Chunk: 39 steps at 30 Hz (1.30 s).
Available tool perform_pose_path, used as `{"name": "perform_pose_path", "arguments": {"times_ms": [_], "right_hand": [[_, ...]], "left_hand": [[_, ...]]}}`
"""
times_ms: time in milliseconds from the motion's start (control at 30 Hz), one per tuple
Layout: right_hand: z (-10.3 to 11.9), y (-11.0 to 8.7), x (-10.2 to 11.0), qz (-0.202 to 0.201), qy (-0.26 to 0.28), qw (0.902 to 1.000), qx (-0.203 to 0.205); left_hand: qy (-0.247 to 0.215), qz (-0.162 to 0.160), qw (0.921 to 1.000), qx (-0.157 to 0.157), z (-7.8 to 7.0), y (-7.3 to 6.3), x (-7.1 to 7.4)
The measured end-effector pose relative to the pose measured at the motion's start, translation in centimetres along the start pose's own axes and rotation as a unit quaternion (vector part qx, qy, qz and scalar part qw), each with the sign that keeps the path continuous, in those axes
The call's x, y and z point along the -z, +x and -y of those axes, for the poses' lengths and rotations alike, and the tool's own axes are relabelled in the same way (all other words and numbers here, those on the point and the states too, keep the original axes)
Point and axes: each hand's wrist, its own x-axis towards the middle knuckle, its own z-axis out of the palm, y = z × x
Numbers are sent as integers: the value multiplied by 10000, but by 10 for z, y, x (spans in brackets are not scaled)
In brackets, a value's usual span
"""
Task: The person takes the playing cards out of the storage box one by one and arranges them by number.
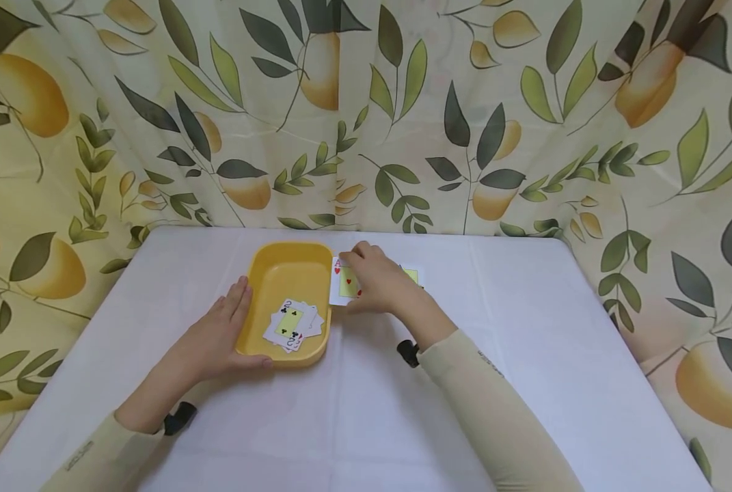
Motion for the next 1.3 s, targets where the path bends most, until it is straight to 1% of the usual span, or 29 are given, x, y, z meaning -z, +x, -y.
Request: {"name": "perform_pose_path", "arguments": {"times_ms": [133, 300, 433, 533, 867, 1100, 1300], "right_hand": [[-24, -10, 4, 59, -186, 9997, -143], [-51, -22, 4, 154, -278, 9984, -465], [-68, -28, 4, 193, -294, 9974, -625], [-80, -31, 4, 216, -308, 9966, -728], [-111, -35, 12, 327, -315, 9942, -971], [-130, -34, 9, 467, -268, 9925, -1097], [-145, -32, 5, 621, -242, 9880, -1392]], "left_hand": [[-35, -35, 10000, 0, 0, 1, -1], [-42, -28, 9999, -110, -1, 2, -4], [68, 52, 10000, -18, -2, 1, -4], [67, 71, 10000, -4, -2, 0, -4], [111, 100, 9999, -6, -1, 2, 0], [97, 170, 9998, 95, 0, 1, 2], [133, 139, 9997, 115, 1, 2, 0]]}}
